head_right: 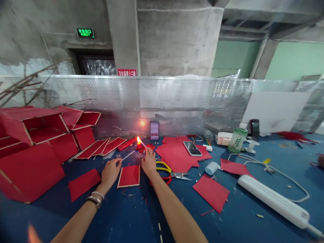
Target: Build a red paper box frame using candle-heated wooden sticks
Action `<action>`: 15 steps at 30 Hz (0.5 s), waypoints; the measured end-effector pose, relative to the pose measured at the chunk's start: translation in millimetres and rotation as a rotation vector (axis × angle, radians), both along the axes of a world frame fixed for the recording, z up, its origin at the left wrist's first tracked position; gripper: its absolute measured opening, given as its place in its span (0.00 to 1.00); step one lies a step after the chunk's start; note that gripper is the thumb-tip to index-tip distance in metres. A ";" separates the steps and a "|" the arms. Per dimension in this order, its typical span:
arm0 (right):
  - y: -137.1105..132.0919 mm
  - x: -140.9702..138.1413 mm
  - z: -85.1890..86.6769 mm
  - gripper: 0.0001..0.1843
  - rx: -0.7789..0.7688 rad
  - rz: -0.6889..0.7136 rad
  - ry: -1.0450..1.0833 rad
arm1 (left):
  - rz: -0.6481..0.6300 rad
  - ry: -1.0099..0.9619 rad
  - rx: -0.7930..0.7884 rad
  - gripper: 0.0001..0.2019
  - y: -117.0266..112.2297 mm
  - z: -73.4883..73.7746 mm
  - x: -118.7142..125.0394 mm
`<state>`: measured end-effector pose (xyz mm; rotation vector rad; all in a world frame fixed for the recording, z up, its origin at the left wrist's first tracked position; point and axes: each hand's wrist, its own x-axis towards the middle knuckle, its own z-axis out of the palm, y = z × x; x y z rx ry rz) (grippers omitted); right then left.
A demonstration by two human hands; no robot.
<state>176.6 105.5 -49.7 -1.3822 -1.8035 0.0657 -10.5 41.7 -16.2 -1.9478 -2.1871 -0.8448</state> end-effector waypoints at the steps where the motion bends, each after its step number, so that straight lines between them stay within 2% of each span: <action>1: -0.5 0.0 0.4 0.32 -0.007 0.000 -0.007 | -0.009 -0.014 0.009 0.15 1.1 -2.2 0.2; 8: -11.9 -0.1 12.0 0.32 -0.060 -0.037 -0.057 | -0.146 -0.154 -0.015 0.15 8.2 -9.5 -14.1; 15: -19.6 -4.4 17.3 0.32 -0.038 -0.025 -0.120 | -0.185 -0.201 0.018 0.13 12.1 -12.0 -17.9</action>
